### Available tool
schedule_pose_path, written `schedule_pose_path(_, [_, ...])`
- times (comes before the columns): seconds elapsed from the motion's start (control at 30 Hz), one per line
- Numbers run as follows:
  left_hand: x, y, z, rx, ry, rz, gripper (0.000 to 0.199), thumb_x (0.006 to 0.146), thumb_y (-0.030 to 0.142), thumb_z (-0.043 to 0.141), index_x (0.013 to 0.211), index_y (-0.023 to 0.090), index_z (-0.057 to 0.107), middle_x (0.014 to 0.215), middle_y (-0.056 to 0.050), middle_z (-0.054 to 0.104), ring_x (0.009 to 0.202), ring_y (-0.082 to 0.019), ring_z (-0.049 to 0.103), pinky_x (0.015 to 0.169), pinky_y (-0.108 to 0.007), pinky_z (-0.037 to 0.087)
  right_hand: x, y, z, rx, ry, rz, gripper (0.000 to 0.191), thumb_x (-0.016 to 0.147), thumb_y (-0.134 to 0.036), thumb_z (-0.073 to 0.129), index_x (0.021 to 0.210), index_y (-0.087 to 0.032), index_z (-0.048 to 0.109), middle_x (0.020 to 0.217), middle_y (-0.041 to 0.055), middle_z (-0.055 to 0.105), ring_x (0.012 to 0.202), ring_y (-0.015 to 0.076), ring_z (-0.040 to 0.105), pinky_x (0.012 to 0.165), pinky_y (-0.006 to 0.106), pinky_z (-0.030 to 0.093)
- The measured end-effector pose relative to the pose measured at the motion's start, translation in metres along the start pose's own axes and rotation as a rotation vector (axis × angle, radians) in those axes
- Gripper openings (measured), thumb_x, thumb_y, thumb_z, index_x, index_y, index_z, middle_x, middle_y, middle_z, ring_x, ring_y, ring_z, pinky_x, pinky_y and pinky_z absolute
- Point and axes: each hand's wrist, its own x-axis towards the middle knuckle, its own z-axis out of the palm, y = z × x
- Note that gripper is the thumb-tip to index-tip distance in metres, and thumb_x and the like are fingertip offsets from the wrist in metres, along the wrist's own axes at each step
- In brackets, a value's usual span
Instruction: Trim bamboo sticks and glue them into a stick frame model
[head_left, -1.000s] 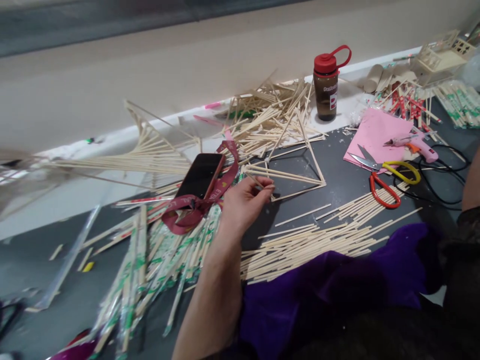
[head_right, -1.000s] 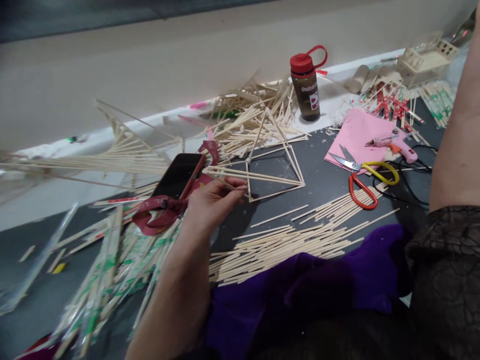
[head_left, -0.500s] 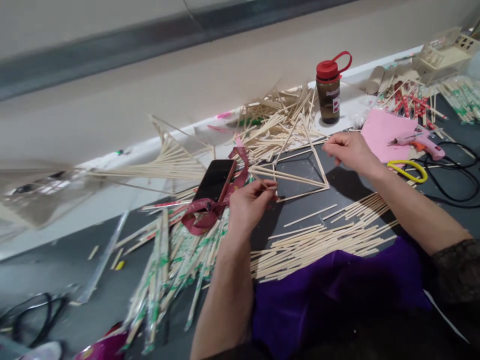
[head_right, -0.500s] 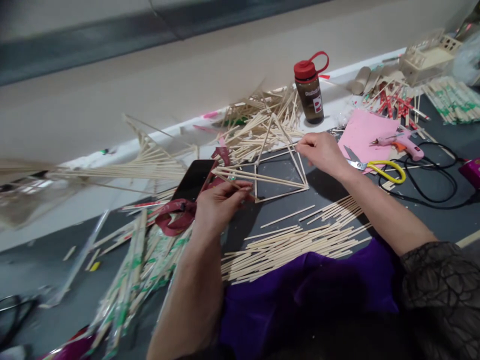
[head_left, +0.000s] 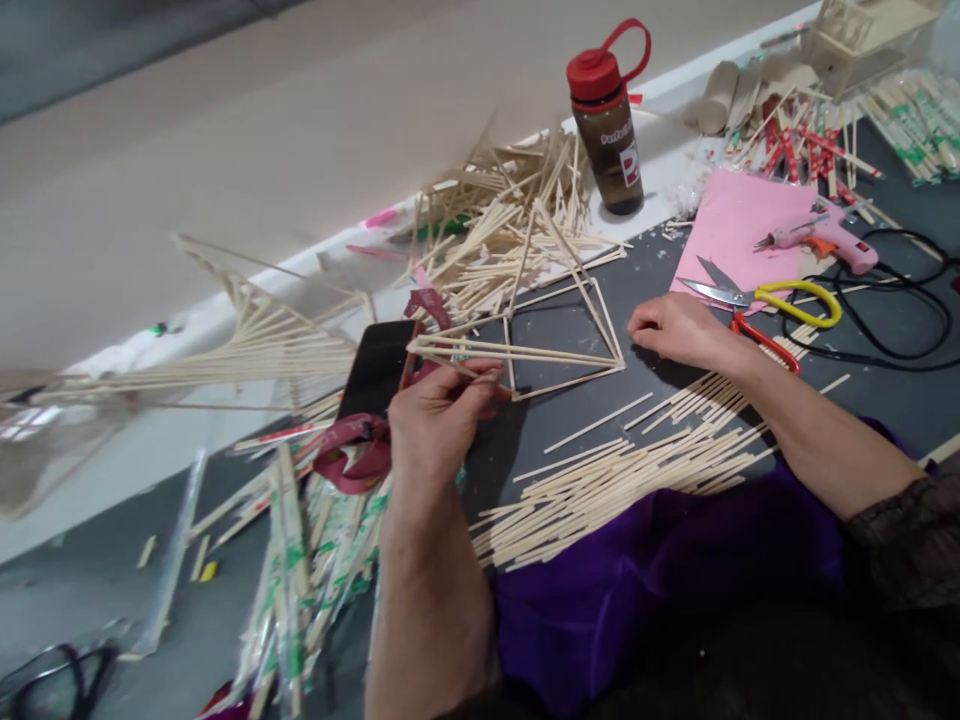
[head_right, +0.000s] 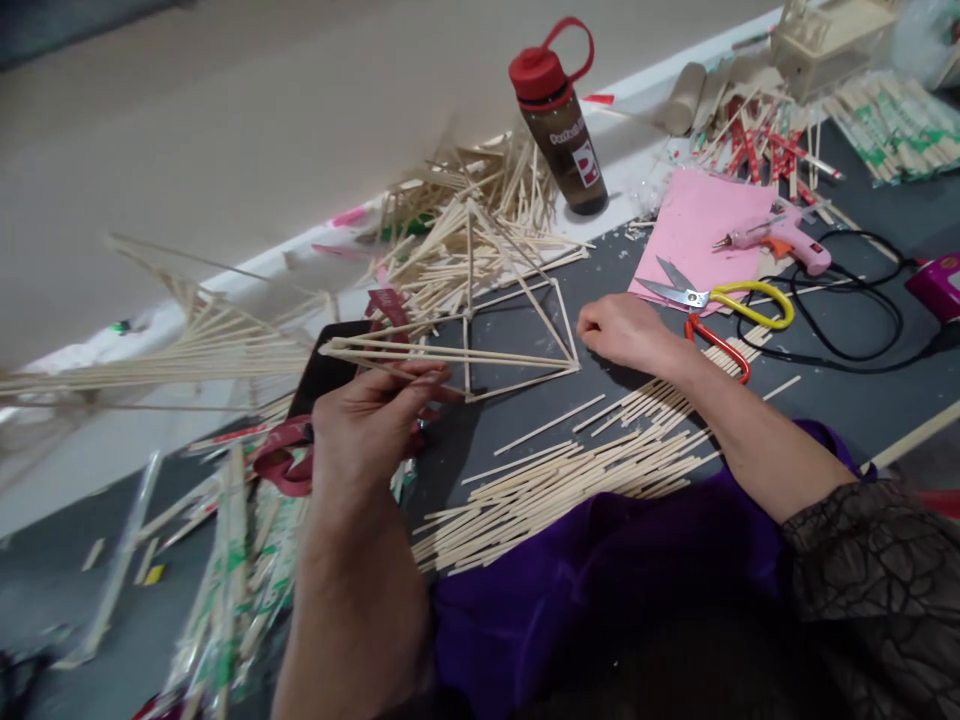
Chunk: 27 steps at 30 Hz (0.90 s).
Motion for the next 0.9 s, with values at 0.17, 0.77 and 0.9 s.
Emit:
schedule_pose_path(0.17, [-0.003, 0.003, 0.0, 0.007, -0.004, -0.003, 0.023, 0.077, 0.036, 0.068, 0.092, 0.022, 0.077, 0.079, -0.003, 0.076, 0.071, -0.02, 0.07, 0.048, -0.023, 0.049, 0.001, 0.003, 0.006, -0.293, -0.073, -0.115, 0.028, 0.086, -0.019, 0.058, 0.107, -0.021, 0.077, 0.103, 0.009, 0.07, 0.081, 0.0174, 0.06, 0.061, 0.03, 0.03])
schedule_pose_path(0.77, [-0.002, 0.005, 0.003, 0.002, 0.013, 0.034, 0.026, 0.074, 0.031, 0.069, 0.093, 0.016, 0.078, 0.069, -0.001, 0.073, 0.065, -0.015, 0.068, 0.055, -0.021, 0.053, 0.002, -0.003, 0.026, -0.366, -0.12, -0.149, 0.027, 0.094, -0.023, 0.046, 0.1, -0.017, 0.071, 0.106, 0.0088, 0.07, 0.081, 0.0169, 0.059, 0.059, 0.03, 0.026])
schedule_pose_path(0.9, [-0.003, 0.006, 0.003, 0.022, 0.01, 0.002, 0.027, 0.075, 0.032, 0.068, 0.095, 0.016, 0.077, 0.072, -0.002, 0.074, 0.065, -0.015, 0.067, 0.049, -0.02, 0.05, 0.002, -0.002, 0.025, -0.393, -0.081, -0.096, 0.027, 0.092, -0.021, 0.045, 0.103, -0.015, 0.069, 0.107, 0.0117, 0.069, 0.081, 0.0194, 0.06, 0.059, 0.03, 0.029])
